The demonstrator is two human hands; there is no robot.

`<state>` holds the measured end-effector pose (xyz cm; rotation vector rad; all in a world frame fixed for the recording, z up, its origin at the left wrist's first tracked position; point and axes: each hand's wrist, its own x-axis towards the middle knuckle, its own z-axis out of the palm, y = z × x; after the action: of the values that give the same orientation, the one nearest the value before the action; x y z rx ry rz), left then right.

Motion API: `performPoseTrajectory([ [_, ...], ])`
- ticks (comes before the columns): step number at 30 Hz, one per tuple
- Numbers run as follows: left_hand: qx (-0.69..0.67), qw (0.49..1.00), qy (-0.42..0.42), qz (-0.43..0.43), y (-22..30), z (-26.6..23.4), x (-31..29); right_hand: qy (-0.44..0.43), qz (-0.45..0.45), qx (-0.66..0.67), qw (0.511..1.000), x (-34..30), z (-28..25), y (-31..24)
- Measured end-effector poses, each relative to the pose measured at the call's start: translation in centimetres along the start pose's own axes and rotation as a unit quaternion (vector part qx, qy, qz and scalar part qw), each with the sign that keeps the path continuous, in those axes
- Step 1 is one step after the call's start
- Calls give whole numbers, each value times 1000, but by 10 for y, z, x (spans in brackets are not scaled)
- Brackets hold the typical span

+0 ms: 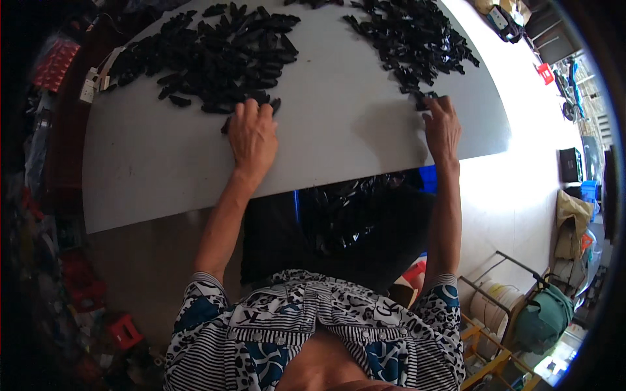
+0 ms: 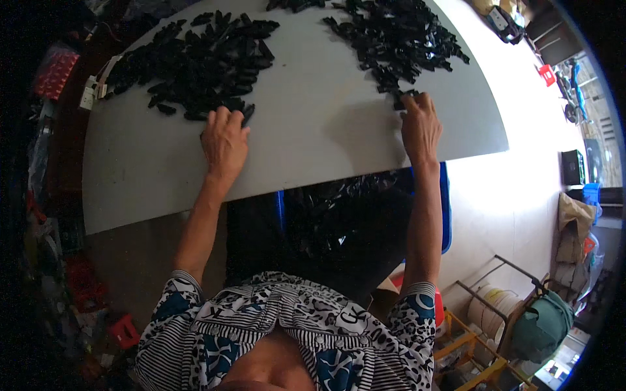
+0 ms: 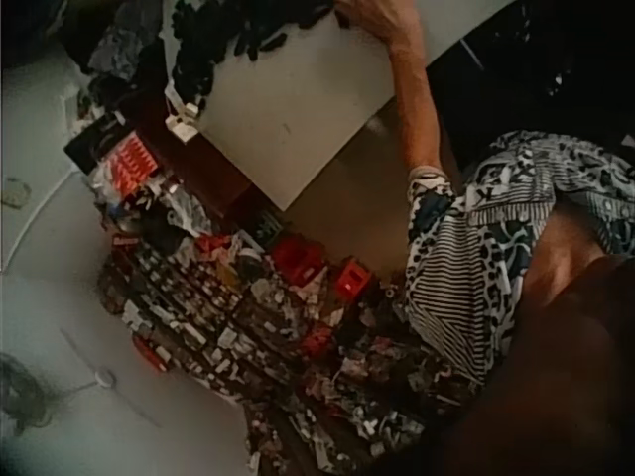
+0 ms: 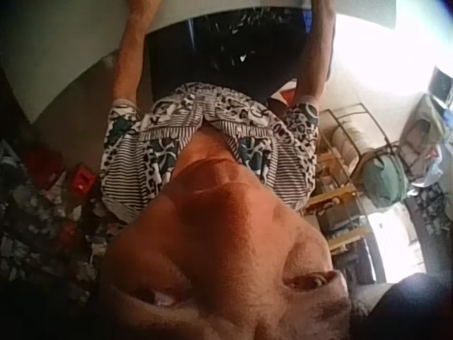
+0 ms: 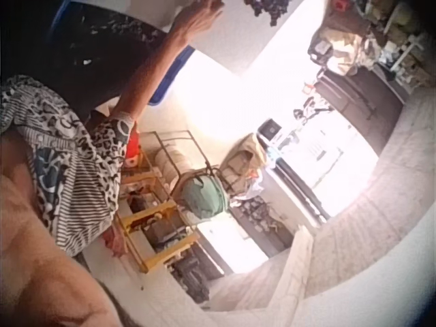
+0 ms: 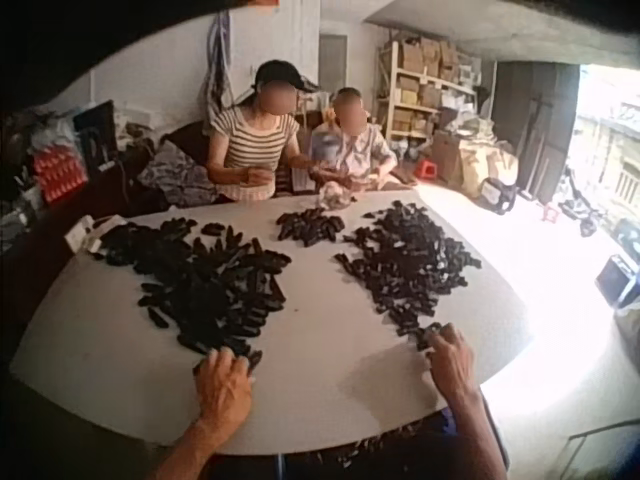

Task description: Assembling small black plastic components by hand on a table.

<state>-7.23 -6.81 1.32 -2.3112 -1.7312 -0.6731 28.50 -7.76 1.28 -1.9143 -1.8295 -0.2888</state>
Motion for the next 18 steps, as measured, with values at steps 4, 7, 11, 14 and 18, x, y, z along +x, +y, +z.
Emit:
performPoseTrajectory([
  [4, -39, 999, -15, 14, 3, 18, -14, -9, -21, 18, 1000, -7, 5, -6],
  [7, -83, 996, -30, 21, 11, 15, -12, 11, -23, 4, 1000, -11, 13, -4],
  [11, -223, 971, -83, 5, 21, -5, -5, 6, 1, 12, 1000, -17, 5, -17],
  [14, -280, 955, -104, 3, 10, -1, 3, -9, -19, 91, 996, -21, 0, -28],
  [18, -223, 969, -74, 78, 5, 2, 14, -61, -103, 117, 986, -26, 3, -53],
])
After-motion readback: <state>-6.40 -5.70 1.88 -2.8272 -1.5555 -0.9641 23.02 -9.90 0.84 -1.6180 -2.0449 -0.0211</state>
